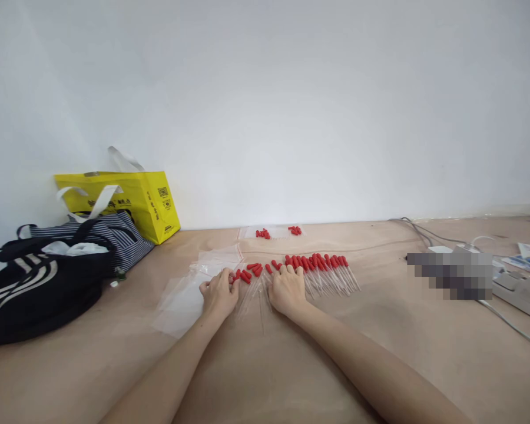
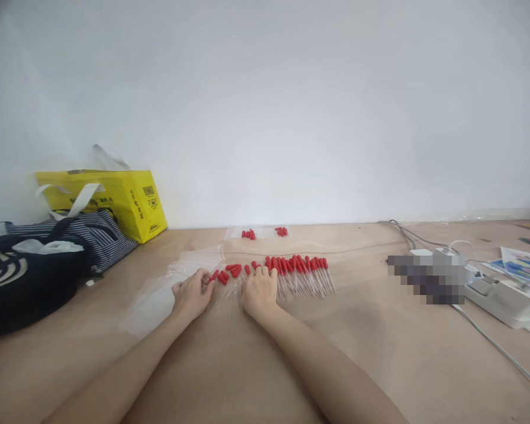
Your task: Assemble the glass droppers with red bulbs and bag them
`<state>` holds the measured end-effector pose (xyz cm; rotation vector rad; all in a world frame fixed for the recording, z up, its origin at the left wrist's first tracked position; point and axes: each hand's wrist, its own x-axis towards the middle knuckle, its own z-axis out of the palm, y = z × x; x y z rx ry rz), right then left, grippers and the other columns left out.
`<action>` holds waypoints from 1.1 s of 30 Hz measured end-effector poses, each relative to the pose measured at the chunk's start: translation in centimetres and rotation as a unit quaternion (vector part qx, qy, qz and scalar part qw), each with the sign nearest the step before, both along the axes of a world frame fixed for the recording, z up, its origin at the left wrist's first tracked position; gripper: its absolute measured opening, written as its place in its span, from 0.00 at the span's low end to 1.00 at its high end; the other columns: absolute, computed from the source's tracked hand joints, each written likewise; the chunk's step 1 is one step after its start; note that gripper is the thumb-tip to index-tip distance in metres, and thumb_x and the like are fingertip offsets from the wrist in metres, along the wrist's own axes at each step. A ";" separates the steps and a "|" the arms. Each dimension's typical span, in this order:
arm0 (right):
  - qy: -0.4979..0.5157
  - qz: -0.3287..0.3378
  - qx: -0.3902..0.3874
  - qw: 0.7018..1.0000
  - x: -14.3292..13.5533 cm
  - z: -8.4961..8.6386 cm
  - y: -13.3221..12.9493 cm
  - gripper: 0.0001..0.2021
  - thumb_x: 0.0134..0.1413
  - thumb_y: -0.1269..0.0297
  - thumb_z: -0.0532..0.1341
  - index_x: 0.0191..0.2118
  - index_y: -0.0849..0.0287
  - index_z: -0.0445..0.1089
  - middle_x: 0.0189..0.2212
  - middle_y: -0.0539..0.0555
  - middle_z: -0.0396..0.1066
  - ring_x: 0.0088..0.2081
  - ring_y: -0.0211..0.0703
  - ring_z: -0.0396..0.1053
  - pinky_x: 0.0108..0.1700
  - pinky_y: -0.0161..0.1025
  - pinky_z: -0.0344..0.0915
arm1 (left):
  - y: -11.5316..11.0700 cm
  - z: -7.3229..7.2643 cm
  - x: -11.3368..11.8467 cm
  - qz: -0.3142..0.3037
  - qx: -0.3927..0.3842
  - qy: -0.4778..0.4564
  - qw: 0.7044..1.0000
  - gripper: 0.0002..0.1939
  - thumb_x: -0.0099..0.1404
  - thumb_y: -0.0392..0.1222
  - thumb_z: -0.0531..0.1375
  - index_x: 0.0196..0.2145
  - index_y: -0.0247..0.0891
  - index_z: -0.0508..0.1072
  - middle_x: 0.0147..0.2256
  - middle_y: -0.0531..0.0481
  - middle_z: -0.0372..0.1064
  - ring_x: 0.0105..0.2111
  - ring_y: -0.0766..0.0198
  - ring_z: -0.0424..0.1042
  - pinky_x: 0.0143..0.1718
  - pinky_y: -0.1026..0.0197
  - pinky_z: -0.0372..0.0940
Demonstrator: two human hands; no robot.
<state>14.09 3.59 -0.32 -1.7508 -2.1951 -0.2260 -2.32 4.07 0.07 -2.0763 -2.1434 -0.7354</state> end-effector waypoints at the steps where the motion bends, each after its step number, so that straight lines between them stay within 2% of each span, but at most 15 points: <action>1: -0.003 -0.002 -0.006 1.000 0.0 0.0 0.1 0.14 0.50 0.66 0.49 0.37 0.65 0.69 0.37 0.64 0.66 0.40 0.50 0.59 0.41 0.46 0.46 | 0.0 0.0 0.1 0.004 0.003 -0.003 1.000 0.07 0.59 0.36 0.52 0.36 0.38 0.65 0.34 0.49 0.70 0.38 0.60 0.67 0.39 0.57 0.50; 5: -0.008 -0.014 -0.034 0.999 -0.3 0.1 0.3 0.14 0.50 0.68 0.49 0.37 0.67 0.69 0.38 0.65 0.67 0.41 0.52 0.60 0.42 0.48 0.46 | 0.1 -0.1 0.4 0.013 0.016 -0.006 1.000 0.13 0.61 0.35 0.48 0.43 0.36 0.64 0.38 0.44 0.67 0.42 0.58 0.65 0.40 0.56 0.50; 14: 0.051 -0.025 -0.081 0.995 -0.9 0.5 -0.3 0.16 0.49 0.62 0.49 0.38 0.64 0.69 0.38 0.64 0.68 0.40 0.52 0.62 0.42 0.48 0.47 | -0.1 -0.1 0.5 -0.007 0.039 -0.015 0.999 0.10 0.60 0.36 0.49 0.36 0.37 0.68 0.36 0.46 0.67 0.40 0.58 0.65 0.41 0.55 0.50; 21: 0.062 -0.014 0.010 0.998 0.5 -0.3 -0.9 0.11 0.51 0.69 0.48 0.35 0.66 0.65 0.32 0.62 0.69 0.36 0.49 0.63 0.40 0.44 0.46 | -0.7 -0.2 0.2 -0.048 0.059 -0.047 0.996 0.08 0.59 0.43 0.51 0.29 0.38 0.67 0.29 0.51 0.70 0.34 0.60 0.68 0.40 0.54 0.52; 24: 0.086 0.035 0.009 0.996 1.4 -1.1 -1.1 0.10 0.50 0.74 0.48 0.36 0.65 0.64 0.31 0.58 0.69 0.33 0.45 0.64 0.38 0.41 0.46 | -1.1 -0.2 0.2 -0.091 0.069 -0.060 0.992 0.10 0.60 0.43 0.50 0.27 0.38 0.67 0.27 0.52 0.70 0.31 0.61 0.69 0.37 0.57 0.55; 28: 0.135 0.119 0.036 0.983 3.2 -2.2 -1.6 0.18 0.46 0.81 0.47 0.43 0.62 0.61 0.38 0.56 0.69 0.35 0.40 0.64 0.36 0.36 0.46 | -1.7 -0.3 0.7 -0.180 0.076 -0.069 0.978 0.10 0.60 0.41 0.49 0.27 0.39 0.67 0.26 0.51 0.69 0.30 0.63 0.68 0.33 0.62 0.60; 30: 0.136 0.154 0.050 0.977 4.3 -2.5 -2.1 0.19 0.47 0.81 0.47 0.45 0.60 0.61 0.38 0.55 0.68 0.34 0.39 0.63 0.35 0.35 0.47 | -2.2 -0.4 1.2 -0.231 0.080 -0.085 0.966 0.10 0.60 0.40 0.49 0.28 0.39 0.68 0.27 0.50 0.68 0.30 0.63 0.67 0.32 0.62 0.61; 33: 0.129 0.181 0.058 0.973 5.8 -2.7 -3.0 0.17 0.49 0.79 0.48 0.43 0.59 0.62 0.35 0.54 0.68 0.32 0.39 0.62 0.34 0.35 0.48 | -3.0 -0.4 2.0 -0.297 0.065 -0.111 0.946 0.11 0.62 0.39 0.48 0.32 0.38 0.69 0.30 0.48 0.67 0.32 0.63 0.67 0.34 0.62 0.61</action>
